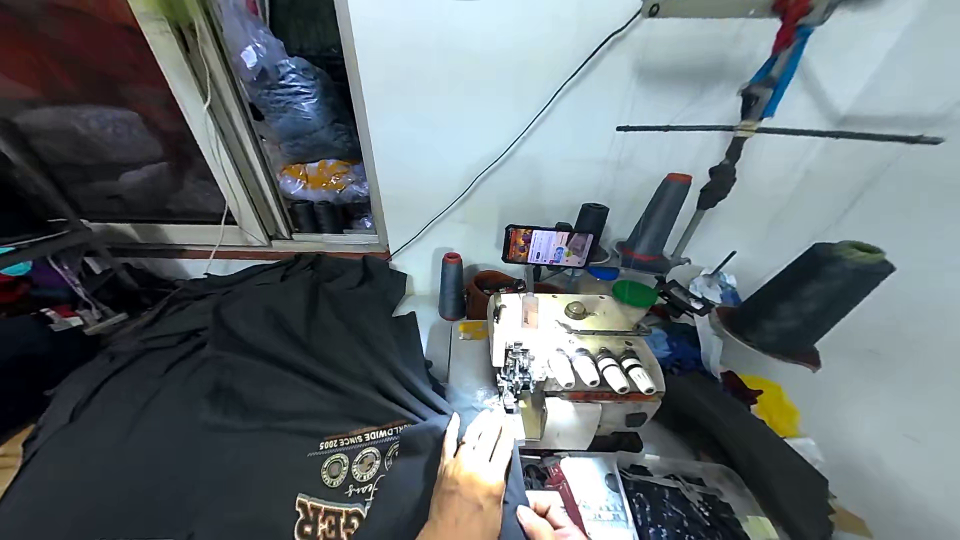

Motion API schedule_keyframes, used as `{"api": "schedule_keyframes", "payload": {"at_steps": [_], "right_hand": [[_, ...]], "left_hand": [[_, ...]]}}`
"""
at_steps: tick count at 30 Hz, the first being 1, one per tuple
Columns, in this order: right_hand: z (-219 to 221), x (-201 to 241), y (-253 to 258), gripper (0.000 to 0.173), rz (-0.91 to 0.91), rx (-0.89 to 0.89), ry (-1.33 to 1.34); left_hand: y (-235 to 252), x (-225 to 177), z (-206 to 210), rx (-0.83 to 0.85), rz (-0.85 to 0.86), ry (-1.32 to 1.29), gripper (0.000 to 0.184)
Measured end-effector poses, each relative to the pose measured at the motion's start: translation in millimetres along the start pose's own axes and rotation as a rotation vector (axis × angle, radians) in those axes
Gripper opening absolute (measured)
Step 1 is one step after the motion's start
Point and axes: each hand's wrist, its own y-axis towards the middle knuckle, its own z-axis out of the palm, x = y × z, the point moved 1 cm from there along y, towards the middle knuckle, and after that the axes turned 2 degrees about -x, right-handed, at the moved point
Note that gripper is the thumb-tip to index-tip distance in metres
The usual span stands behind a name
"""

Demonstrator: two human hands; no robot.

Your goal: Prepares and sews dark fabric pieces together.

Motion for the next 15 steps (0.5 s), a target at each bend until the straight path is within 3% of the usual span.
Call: {"api": "schedule_keyframes", "payload": {"at_steps": [4, 8, 12, 15], "right_hand": [[6, 8, 9, 0.018, -0.014, -0.024, -0.005], [20, 10, 30, 0.014, -0.027, -0.075, -0.004], [32, 4, 47, 0.012, -0.059, -0.139, 0.013], [33, -6, 38, 0.012, -0.019, -0.115, 0.031]], "left_hand": [[8, 3, 7, -0.038, -0.018, -0.062, 0.033], [22, 20, 6, 0.018, -0.104, -0.299, 0.033], [38, 41, -26, 0.196, -0.381, -0.609, 0.031], [-10, 85, -31, -0.113, -0.402, -0.571, 0.029]]}}
